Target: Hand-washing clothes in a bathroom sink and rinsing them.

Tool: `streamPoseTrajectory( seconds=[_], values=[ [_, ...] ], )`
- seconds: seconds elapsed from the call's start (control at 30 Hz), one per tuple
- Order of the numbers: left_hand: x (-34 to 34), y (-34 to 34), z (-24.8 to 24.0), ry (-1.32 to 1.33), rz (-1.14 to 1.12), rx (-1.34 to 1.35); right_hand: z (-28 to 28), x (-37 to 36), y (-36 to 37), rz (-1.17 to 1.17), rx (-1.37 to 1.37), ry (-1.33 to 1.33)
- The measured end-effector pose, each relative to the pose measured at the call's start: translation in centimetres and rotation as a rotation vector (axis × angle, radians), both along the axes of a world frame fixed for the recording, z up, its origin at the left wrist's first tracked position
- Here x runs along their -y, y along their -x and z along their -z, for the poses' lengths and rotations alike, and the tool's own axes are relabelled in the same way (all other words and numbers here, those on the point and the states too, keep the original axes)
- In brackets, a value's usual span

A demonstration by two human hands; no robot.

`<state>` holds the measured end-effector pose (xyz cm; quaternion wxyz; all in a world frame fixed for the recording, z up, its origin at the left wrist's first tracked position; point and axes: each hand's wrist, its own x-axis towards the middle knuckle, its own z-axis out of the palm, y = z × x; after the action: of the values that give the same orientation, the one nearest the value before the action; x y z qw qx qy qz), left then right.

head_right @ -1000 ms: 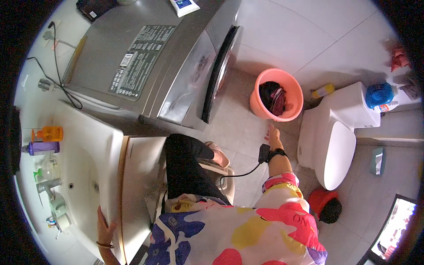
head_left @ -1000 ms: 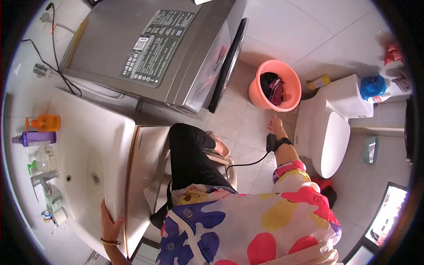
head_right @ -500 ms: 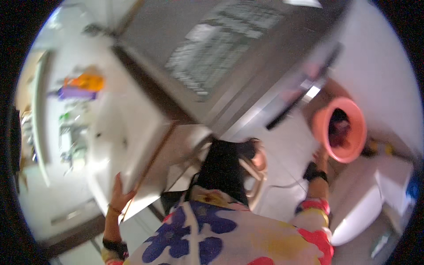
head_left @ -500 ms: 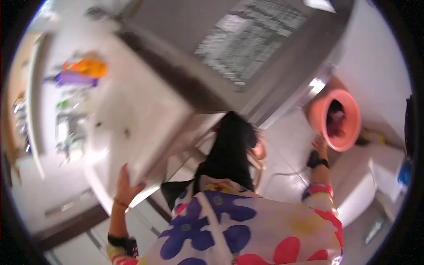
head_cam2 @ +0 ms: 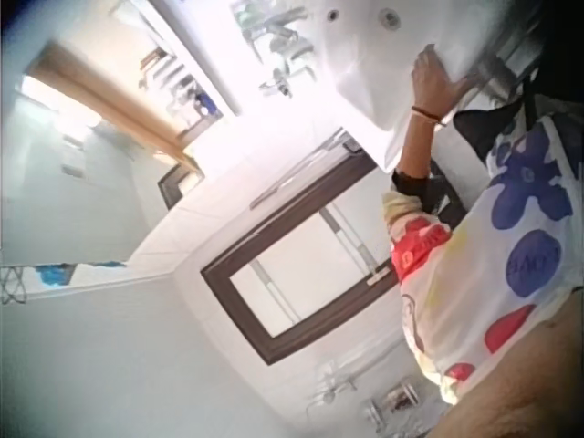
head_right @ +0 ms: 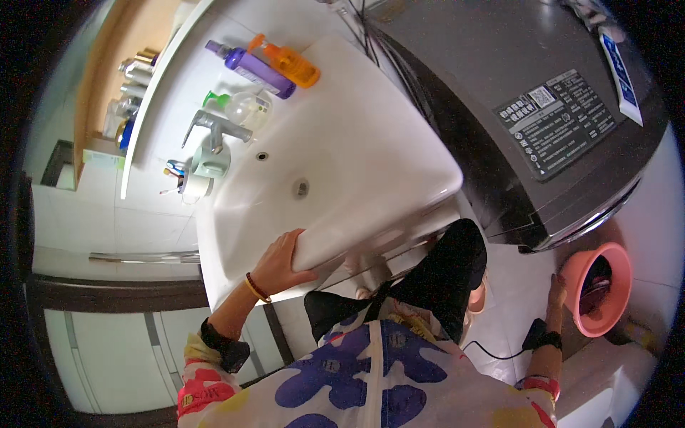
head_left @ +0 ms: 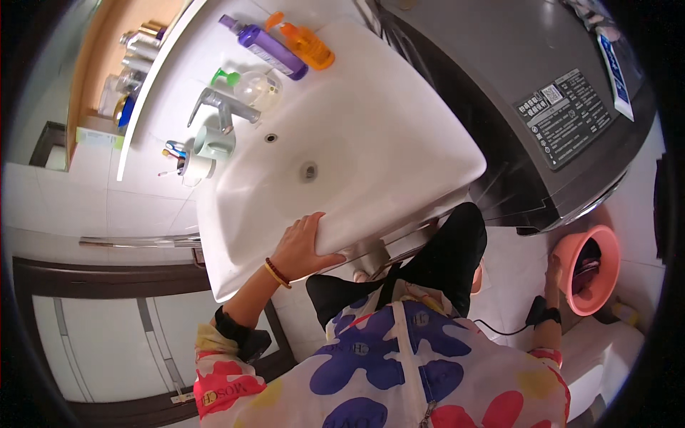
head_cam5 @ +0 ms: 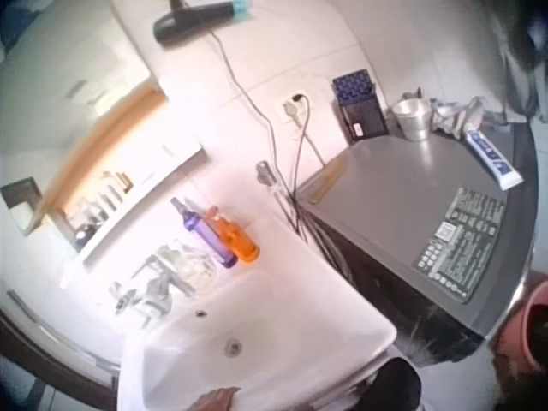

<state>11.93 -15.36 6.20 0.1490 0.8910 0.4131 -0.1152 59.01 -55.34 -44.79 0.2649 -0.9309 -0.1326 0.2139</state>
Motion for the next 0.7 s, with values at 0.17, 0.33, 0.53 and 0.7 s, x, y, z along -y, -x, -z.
streamPoseTrajectory(
  seconds=[0.17, 0.33, 0.53, 0.7],
  values=[
    [-2.3, 4.1, 0.6, 0.172, 0.118, 0.189, -19.9, -10.5, 7.0, -0.325, 0.202, -0.163],
    [-4.3, 5.9, 0.5, 0.316, 0.224, 0.240, -33.4, -17.0, 13.2, -0.799, 0.410, -0.405],
    [-6.5, 9.3, -0.2, 0.374, 0.163, 0.193, -47.0, -25.3, 20.3, -0.984, 0.641, -0.703],
    [-9.3, 14.4, 1.8, 0.119, 0.089, 0.070, -52.1, -32.8, 22.4, -1.039, 0.790, -0.691]
  ],
)
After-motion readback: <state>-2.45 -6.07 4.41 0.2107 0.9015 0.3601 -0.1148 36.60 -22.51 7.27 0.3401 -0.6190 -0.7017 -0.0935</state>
